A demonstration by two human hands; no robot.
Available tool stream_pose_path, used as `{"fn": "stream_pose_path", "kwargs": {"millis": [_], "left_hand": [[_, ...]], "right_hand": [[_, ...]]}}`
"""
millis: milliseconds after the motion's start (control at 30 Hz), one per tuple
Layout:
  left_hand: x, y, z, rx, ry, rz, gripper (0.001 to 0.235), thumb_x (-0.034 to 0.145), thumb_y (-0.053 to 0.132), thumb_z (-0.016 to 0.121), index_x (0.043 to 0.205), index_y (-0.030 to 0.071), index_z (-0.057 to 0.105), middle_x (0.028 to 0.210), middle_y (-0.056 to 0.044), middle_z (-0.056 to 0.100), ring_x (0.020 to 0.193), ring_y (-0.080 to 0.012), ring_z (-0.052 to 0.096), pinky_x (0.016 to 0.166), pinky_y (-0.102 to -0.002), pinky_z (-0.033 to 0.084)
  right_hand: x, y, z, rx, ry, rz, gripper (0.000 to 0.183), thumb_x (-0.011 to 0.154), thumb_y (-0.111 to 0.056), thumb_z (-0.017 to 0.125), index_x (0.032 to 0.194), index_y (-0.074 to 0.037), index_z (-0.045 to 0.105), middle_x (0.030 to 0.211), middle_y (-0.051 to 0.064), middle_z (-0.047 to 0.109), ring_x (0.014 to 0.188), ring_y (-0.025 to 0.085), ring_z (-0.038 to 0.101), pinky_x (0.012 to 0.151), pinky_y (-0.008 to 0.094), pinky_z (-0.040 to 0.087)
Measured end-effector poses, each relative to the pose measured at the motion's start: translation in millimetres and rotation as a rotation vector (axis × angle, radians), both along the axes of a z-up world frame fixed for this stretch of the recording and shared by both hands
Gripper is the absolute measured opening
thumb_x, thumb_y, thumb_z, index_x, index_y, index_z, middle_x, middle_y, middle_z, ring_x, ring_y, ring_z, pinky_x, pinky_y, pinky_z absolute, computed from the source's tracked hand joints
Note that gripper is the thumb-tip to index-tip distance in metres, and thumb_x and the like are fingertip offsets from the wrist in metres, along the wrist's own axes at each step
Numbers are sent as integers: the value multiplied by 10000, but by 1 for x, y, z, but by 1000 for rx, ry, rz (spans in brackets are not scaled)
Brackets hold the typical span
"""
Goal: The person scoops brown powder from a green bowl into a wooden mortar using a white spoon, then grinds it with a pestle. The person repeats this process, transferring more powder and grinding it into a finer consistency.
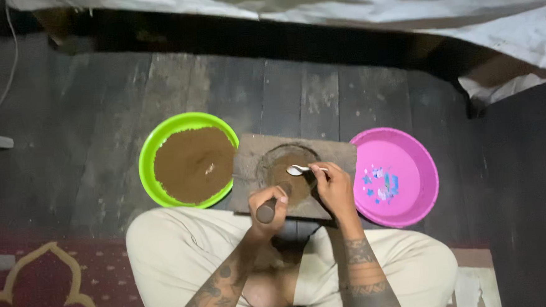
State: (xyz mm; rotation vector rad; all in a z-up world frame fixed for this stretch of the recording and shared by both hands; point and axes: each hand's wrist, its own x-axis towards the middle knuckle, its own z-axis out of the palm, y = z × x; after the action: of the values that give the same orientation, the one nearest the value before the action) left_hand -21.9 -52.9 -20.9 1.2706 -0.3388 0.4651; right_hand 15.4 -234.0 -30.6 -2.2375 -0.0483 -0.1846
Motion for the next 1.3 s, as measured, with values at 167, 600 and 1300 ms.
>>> {"fn": "stream_pose_path", "kwargs": {"millis": [167, 600, 1300], "left_hand": [[-3, 4, 24, 7, 22, 64, 363, 894, -26, 572, 554, 80, 502, 440, -47, 457, 422, -117, 330, 407, -268, 318], [2, 2, 17, 52, 65, 114, 309, 844, -15, 580, 559, 82, 512, 424, -30, 470, 408, -97, 328, 392, -260, 315], [-13, 4, 46, 15, 59, -3, 375, 829, -8, 619, 490, 86, 488, 383, -40, 437, 346, -126, 310, 349, -256, 291]], "right_hand": [[-7, 0, -6, -51, -55, -33, 187, 1017, -191, 622, 1003, -94, 780, 941, 149, 758, 960, 380, 719, 854, 461, 558], [1, 0, -3, -103, 28, -19, 192, 1013, -254, 636, 974, -140, 785, 941, 95, 780, 942, 338, 738, 819, 428, 575], [-9, 7, 12, -337, 151, 123, 190, 970, -310, 649, 981, -208, 808, 966, 14, 797, 982, 272, 749, 884, 419, 580]]}}
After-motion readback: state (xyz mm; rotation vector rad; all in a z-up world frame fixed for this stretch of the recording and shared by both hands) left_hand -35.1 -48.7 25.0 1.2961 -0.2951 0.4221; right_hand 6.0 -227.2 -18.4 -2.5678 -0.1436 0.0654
